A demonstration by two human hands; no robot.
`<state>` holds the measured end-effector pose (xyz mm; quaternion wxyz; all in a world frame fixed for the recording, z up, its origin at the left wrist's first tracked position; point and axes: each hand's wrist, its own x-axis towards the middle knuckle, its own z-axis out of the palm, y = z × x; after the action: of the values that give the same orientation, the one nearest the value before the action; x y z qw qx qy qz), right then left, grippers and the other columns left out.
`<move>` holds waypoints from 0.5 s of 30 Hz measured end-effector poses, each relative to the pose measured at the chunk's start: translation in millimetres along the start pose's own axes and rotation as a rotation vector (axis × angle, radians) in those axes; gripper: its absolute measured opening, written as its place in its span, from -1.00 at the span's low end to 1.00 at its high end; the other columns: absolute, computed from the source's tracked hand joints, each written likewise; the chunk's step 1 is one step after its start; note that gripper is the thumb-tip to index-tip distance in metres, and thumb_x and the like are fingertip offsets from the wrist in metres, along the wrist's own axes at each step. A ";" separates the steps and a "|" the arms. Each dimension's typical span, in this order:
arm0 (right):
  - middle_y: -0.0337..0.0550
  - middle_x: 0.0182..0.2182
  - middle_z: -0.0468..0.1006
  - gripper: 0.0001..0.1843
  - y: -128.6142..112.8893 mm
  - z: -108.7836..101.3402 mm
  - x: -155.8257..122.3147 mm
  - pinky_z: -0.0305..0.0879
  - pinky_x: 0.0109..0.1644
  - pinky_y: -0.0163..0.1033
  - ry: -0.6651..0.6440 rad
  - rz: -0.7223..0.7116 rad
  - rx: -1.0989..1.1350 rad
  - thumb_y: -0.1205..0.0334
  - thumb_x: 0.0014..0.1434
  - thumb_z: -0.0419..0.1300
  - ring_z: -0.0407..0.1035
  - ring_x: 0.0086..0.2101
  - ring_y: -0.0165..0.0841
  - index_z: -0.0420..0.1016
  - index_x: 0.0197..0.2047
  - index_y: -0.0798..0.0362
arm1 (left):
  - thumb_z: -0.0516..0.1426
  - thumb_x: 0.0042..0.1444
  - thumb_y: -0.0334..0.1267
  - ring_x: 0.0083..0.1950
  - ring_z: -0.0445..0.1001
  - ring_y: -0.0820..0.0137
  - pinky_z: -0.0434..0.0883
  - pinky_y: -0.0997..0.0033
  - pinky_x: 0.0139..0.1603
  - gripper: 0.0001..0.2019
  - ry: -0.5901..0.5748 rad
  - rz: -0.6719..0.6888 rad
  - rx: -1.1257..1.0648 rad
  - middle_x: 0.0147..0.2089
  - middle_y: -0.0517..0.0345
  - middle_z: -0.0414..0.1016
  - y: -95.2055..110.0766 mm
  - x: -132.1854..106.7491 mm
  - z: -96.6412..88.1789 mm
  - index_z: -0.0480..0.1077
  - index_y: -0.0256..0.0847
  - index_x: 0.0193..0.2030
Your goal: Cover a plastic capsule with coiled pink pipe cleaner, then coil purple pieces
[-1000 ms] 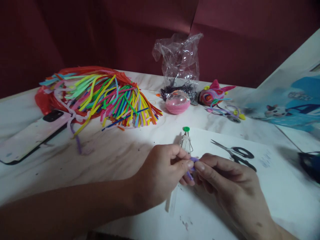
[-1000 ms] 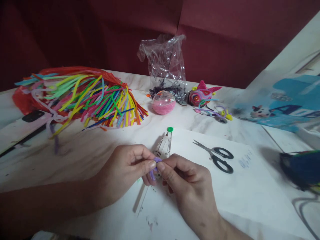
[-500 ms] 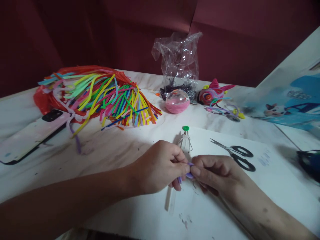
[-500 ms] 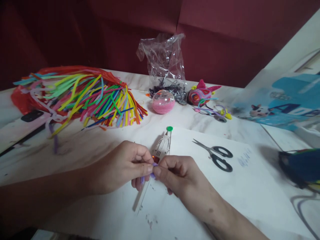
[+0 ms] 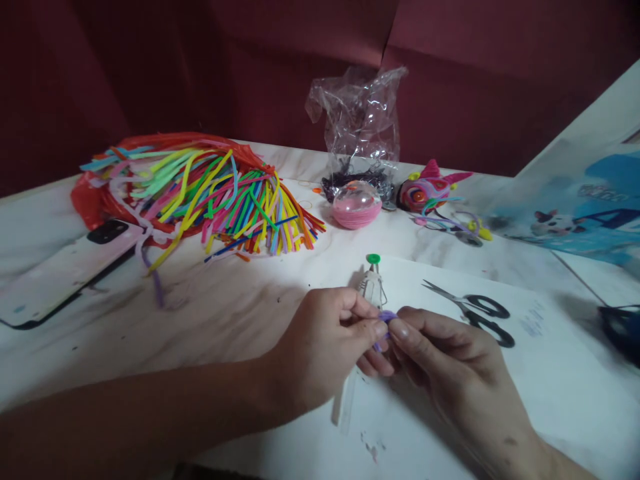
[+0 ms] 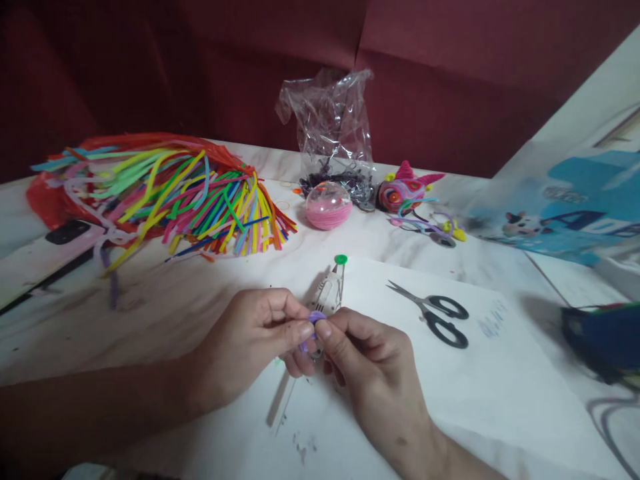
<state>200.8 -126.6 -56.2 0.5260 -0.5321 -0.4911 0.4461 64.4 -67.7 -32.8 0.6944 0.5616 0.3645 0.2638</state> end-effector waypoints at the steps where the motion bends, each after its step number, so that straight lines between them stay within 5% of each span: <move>1: -0.25 -0.69 0.32 -0.67 0.9 -0.3 0.6 0.01 -0.61 -0.42 -0.001 -0.007 -0.025 0.10 0.11 0.21 0.11 -0.64 -0.52 0.43 -0.59 0.12 | 0.08 0.02 -0.42 -0.60 0.40 0.56 0.38 0.59 -0.55 -0.93 0.004 0.022 0.034 -0.60 0.29 0.35 0.2 -0.3 -1.4 0.30 -0.29 -0.46; 5: -0.27 -0.68 0.25 -0.62 0.1 -4.4 6.1 -0.05 -0.61 -0.39 -0.082 0.020 -0.174 0.01 0.11 0.18 0.04 -0.63 -0.51 0.39 -0.57 0.12 | 0.05 0.00 -0.38 -0.58 0.39 0.54 0.32 0.59 -0.58 -0.91 -0.071 0.066 0.288 -0.58 0.30 0.34 5.2 -2.3 -11.0 0.29 -0.26 -0.49; 10: -0.28 -0.60 0.17 -0.57 -9.7 -11.8 10.5 -0.02 -0.53 -0.36 -0.394 0.064 -0.337 -0.05 0.19 0.05 0.01 -0.56 -0.47 0.31 -0.52 0.12 | 0.03 -0.01 -0.38 -0.54 0.36 0.50 0.22 0.57 -0.57 -0.85 -0.184 0.120 0.699 -0.59 0.23 0.39 9.2 -5.0 -15.9 0.30 -0.25 -0.57; 15: -0.32 -0.63 0.10 -0.60 -8.8 -12.8 5.4 -0.08 -0.58 -0.38 -0.290 -0.034 -0.366 0.04 0.23 0.02 -0.06 -0.59 -0.50 0.25 -0.55 0.10 | 0.05 0.02 -0.29 -0.56 0.39 0.49 0.27 0.56 -0.56 -0.87 -0.135 0.071 0.558 -0.61 0.25 0.36 5.2 -2.6 -15.2 0.34 -0.26 -0.48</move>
<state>213.7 -123.1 -46.6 0.3523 -0.5407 -0.6430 0.4124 50.9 -59.7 -28.7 0.5260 0.7597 0.3558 0.1395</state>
